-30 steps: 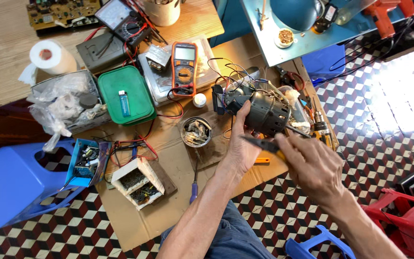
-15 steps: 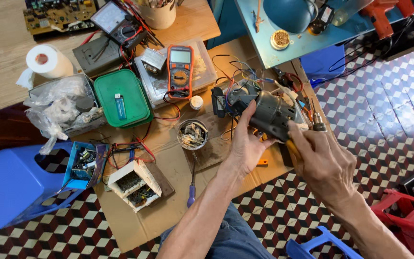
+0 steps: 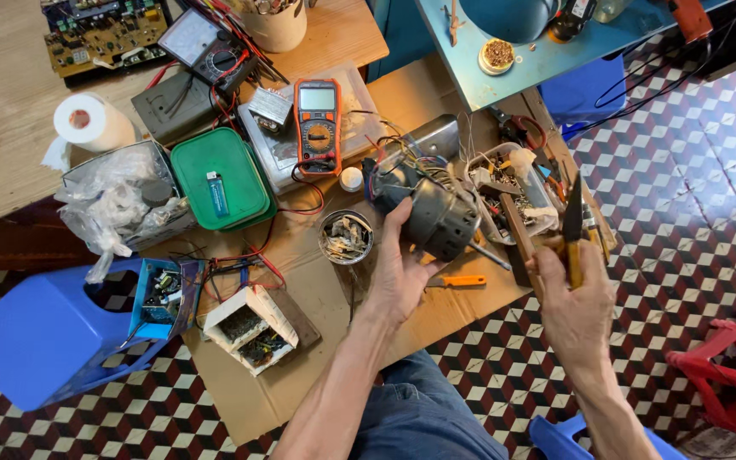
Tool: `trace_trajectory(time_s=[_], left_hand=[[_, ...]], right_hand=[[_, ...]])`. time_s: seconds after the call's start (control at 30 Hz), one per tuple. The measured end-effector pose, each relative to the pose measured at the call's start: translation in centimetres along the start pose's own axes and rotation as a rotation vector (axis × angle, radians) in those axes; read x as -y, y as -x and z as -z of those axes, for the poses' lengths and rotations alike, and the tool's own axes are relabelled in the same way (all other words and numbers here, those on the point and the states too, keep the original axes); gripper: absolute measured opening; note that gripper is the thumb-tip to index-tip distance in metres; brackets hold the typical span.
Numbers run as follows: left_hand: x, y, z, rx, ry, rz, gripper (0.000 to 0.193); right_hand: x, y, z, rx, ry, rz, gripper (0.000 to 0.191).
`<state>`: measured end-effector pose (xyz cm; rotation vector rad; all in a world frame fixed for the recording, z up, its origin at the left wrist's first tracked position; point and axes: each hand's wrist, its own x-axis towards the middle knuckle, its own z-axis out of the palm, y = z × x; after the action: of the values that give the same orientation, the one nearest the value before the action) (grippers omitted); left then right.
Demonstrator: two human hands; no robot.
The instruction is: The person works on a disassembled electric motor and its housing on a cluttered workbench. They use a screwdriver to adjust internal components, rotate the motor shaft, and connect wires to a multimeter for testing. The person repeatedly handles the motor and housing, making adjustments and checking connections throughout the clip.
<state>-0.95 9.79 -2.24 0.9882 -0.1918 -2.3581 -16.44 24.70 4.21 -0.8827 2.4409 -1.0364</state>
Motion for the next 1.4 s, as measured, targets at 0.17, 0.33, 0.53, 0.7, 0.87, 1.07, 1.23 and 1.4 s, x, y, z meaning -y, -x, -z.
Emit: trace_trajectory(time_s=[0.17,0.33,0.53,0.7,0.87,1.07,1.23,1.4], left_hand=[[-1.0,0.2,5.0,-0.06,-0.06,-0.032,0.078],[-2.2,0.2,8.9,-0.181,-0.164,-0.036,0.07],[-2.3,0.4,10.3,-0.259,-0.249,-0.025,0.076],[-1.8,0.4,11.1,-0.281,-0.319,0.01,0.081],[-1.0,0.3,12.0,-0.288,-0.241,0.057,0.08],[-0.4,0.8,12.5,-0.323,-0.289,-0.022,0.078],[-0.3,1.6,13.0,-0.356,-0.5,-0.042,0.077],[-0.2,1.2,13.5,-0.36,-0.636,-0.042,0.085]], right_hand=[[-3.5,1.5,-5.6,0.189,-0.364,-0.347,0.025],[-7.2,3.4,-10.8,0.244,-0.532,-0.406,0.027],[-11.5,0.3,-16.0,0.334,-0.212,-0.515,0.037],[-12.2,-0.7,-18.3,0.115,0.13,0.187,0.046],[-8.9,5.6,-15.2,0.53,-0.529,-0.364,0.042],[-4.6,10.0,-16.8,0.317,-0.616,-0.341,0.023],[-5.7,10.2,-16.7,0.353,-0.542,-0.319,0.024],[-6.7,10.0,-16.6,0.439,-0.641,-0.546,0.04]])
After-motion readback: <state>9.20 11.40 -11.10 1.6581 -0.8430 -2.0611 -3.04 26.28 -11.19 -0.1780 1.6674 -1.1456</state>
